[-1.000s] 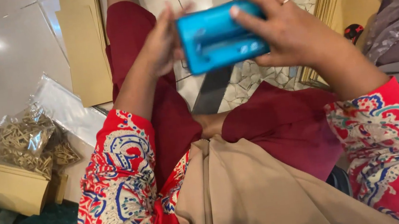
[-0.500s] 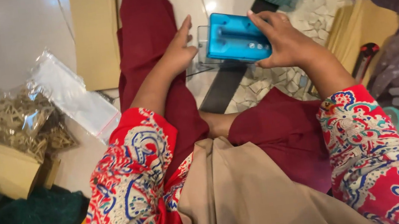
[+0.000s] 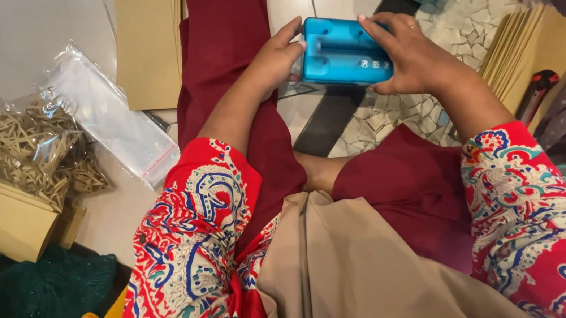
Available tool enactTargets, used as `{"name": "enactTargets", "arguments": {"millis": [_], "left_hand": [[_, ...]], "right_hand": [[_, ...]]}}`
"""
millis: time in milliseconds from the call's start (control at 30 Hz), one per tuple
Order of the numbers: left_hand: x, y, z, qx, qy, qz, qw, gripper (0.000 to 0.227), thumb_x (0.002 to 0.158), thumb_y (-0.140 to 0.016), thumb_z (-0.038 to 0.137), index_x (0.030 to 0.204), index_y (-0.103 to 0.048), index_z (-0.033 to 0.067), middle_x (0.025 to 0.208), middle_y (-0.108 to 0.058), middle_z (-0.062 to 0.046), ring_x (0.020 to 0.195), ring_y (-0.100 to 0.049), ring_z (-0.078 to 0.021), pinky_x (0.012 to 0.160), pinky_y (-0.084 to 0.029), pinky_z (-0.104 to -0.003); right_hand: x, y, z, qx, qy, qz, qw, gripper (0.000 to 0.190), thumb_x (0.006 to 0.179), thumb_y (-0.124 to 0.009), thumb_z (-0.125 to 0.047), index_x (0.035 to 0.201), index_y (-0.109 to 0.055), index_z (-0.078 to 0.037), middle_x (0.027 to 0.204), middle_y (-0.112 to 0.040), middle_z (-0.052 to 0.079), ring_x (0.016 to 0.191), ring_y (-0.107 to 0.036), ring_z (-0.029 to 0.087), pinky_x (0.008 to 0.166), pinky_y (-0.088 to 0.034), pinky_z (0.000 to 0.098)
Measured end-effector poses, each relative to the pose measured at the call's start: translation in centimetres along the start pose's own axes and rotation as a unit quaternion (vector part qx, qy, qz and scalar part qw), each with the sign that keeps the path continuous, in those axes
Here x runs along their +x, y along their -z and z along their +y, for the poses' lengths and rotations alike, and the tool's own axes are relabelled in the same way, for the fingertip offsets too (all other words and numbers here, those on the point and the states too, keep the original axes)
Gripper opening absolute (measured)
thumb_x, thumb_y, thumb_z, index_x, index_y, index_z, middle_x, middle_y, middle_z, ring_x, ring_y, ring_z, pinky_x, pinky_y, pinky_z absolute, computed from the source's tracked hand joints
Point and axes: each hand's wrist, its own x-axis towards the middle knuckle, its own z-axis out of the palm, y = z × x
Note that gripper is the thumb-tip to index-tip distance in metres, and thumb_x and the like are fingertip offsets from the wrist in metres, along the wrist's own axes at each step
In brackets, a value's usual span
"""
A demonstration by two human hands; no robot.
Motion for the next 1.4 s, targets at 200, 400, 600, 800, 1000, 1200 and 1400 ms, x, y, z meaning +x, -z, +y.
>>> {"name": "enactTargets", "arguments": {"millis": [200, 400, 600, 800, 1000, 1200, 1400], "left_hand": [[-1.1, -0.3, 0.9, 0.069, -0.018, 0.004, 0.997, 0.069, 0.099, -0.054, 0.034, 0.161, -0.025, 0.025, 0.165, -0.036, -0.013, 0.081, -0.066, -0.016, 0.062, -0.06, -0.031], [-0.4, -0.3, 0.0, 0.09, -0.041, 0.0, 0.995, 0.073, 0.098, -0.059, 0.033, 0.162, -0.024, 0.0232, 0.166, -0.034, -0.017, 0.14, -0.053, -0.0306, 0.067, -0.063, -0.033], [0.2, -0.3, -0.7, 0.108, -0.047, 0.017, 0.993, 0.071, 0.098, -0.06, 0.033, 0.16, -0.028, 0.0263, 0.163, -0.039, -0.014, 0.123, -0.064, -0.0249, 0.068, -0.062, -0.031], [0.0, -0.2, -1.1, 0.112, -0.077, 0.018, 0.991, 0.07, 0.099, -0.06, 0.031, 0.161, -0.028, 0.0216, 0.163, -0.038, -0.018, 0.145, -0.049, -0.0303, 0.101, -0.056, -0.034], [1.9, 0.2, -4.0, 0.053, -0.116, 0.028, 0.991, 0.071, 0.101, -0.062, 0.025, 0.162, -0.025, 0.0186, 0.164, -0.041, -0.009, 0.124, -0.066, -0.0206, 0.079, -0.061, -0.033], [-1.3, -0.4, -1.1, 0.058, -0.081, 0.03, 0.995, 0.078, 0.1, -0.06, 0.038, 0.163, -0.015, 0.0271, 0.173, -0.02, -0.012, 0.153, -0.039, -0.0327, 0.105, -0.051, -0.055], [-0.4, -1.4, -2.7, 0.148, -0.117, 0.029, 0.982, 0.093, 0.098, -0.066, 0.045, 0.164, -0.005, 0.0219, 0.171, -0.02, -0.018, 0.154, -0.033, -0.0395, 0.117, -0.041, -0.049]], "right_hand": [[0.1, -1.1, 0.7, -0.022, 0.029, 0.023, 0.999, 0.121, 0.072, -0.084, -0.034, 0.167, -0.011, -0.018, 0.157, -0.026, 0.028, 0.14, -0.027, 0.053, 0.1, -0.042, 0.0688], [0.1, -1.1, 0.2, -0.014, -0.001, -0.002, 1.0, 0.12, 0.073, -0.083, -0.037, 0.167, -0.011, -0.018, 0.159, -0.022, 0.026, 0.143, -0.023, 0.05, 0.105, -0.038, 0.0676], [0.0, -2.0, 0.8, -0.03, 0.021, 0.02, 0.999, 0.121, 0.073, -0.087, -0.039, 0.167, -0.014, -0.016, 0.162, -0.02, 0.024, 0.148, -0.019, 0.049, 0.108, -0.037, 0.0678], [-0.3, -2.8, 0.8, -0.025, -0.002, 0.02, 0.999, 0.119, 0.075, -0.087, -0.036, 0.167, -0.013, -0.02, 0.169, -0.009, 0.02, 0.156, -0.006, 0.045, 0.115, -0.029, 0.0678], [-4.3, -1.4, 0.1, 0.128, -0.074, 0.134, 0.98, 0.102, 0.091, -0.078, -0.034, 0.166, -0.011, -0.017, 0.17, -0.012, 0.024, 0.157, -0.009, 0.044, 0.123, -0.016, 0.0629], [-9.2, -3.7, 1.5, 0.241, -0.19, 0.26, 0.916, 0.059, 0.105, -0.061, -0.024, 0.159, -0.041, -0.011, 0.145, -0.041, 0.018, 0.131, -0.047, 0.029, 0.096, -0.046, 0.0422], [-6.7, -8.1, 5.3, 0.285, -0.223, 0.281, 0.889, 0.051, 0.105, -0.057, -0.035, 0.148, -0.053, -0.009, 0.145, -0.057, 0.018, 0.125, -0.059, 0.033, 0.102, -0.046, 0.0449]]}}
